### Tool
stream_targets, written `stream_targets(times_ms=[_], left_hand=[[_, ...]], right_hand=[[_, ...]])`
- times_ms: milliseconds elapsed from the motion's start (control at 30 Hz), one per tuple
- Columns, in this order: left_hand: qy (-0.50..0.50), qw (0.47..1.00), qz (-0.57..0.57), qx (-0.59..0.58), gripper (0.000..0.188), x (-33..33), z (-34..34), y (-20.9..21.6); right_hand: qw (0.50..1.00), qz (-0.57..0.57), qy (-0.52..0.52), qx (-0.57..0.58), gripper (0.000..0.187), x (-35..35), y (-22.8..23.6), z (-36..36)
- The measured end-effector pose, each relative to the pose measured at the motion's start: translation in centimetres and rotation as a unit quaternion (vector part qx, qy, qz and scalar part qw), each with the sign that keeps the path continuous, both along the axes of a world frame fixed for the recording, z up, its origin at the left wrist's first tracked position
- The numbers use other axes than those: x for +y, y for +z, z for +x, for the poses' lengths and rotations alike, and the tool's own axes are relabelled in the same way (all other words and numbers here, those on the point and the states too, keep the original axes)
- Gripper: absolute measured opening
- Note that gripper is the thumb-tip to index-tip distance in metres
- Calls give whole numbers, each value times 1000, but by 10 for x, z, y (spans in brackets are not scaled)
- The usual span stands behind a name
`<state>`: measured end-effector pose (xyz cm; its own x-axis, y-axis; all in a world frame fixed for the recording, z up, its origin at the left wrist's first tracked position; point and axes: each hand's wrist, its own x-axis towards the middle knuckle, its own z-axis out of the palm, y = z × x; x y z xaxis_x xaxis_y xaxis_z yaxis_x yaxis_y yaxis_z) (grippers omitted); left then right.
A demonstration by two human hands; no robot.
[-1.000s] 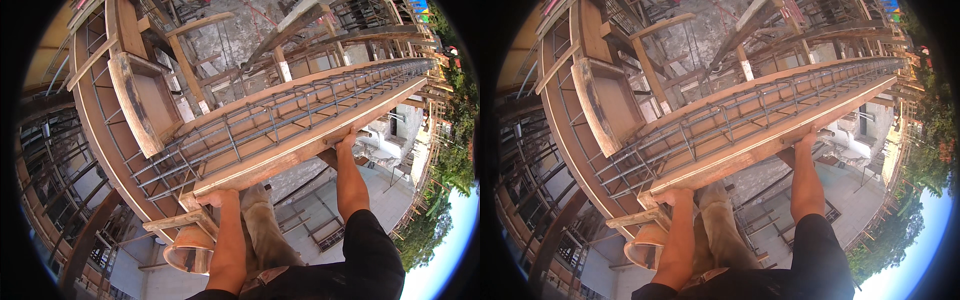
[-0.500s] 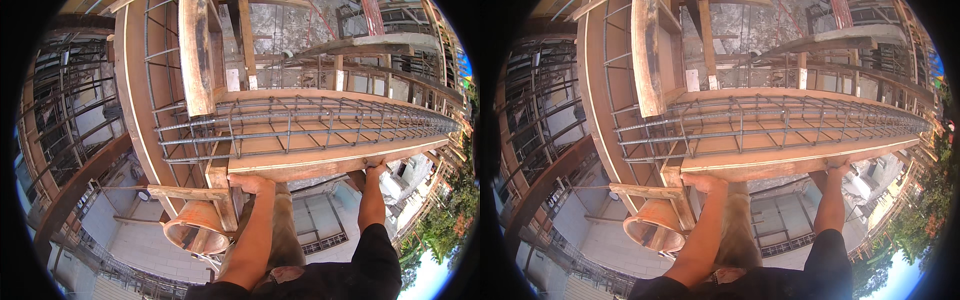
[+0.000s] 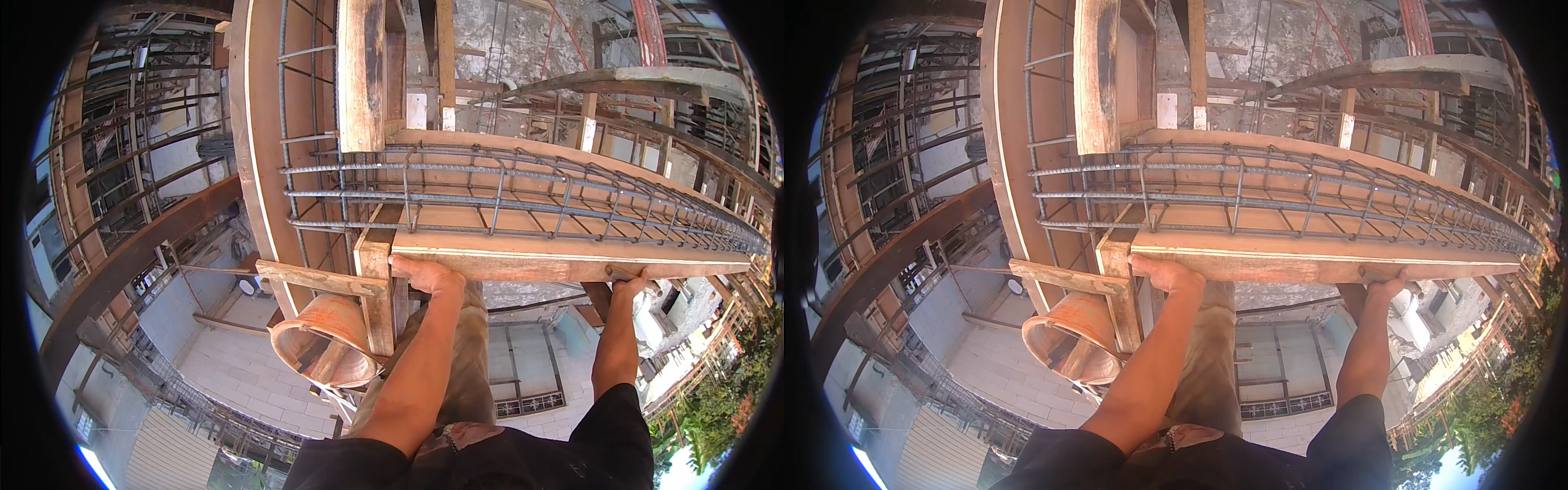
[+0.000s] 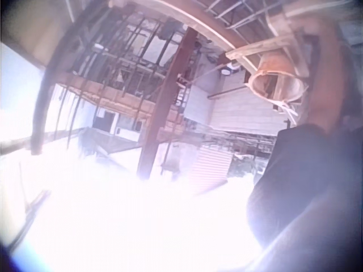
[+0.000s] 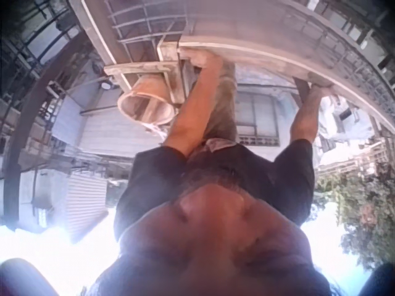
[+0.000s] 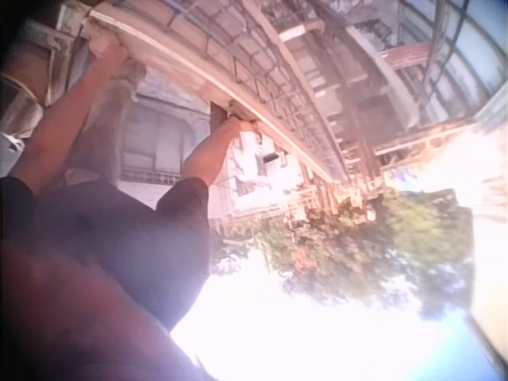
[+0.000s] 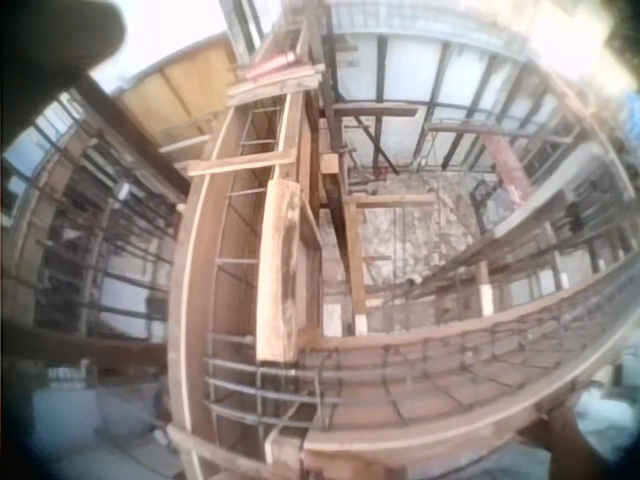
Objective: The person secures wooden boards to a concrete and rebar beam structure by picking nails from a bucket and driving them into the wood with a hammer.
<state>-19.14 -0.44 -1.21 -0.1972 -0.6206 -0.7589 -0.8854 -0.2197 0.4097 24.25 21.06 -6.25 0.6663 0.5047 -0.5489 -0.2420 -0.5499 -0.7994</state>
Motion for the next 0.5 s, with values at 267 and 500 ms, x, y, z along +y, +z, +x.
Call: stream_targets(times_ms=[267, 500], left_hand=[[-4, 1000, 0, -18, 114, -1, 2, 3], [23, 999, 35, 9, 100, 6, 3, 10]], right_hand=[[999, 32, -9, 12, 56, -2, 7, -17], [996, 57, -56, 37, 53, 2, -1, -11]])
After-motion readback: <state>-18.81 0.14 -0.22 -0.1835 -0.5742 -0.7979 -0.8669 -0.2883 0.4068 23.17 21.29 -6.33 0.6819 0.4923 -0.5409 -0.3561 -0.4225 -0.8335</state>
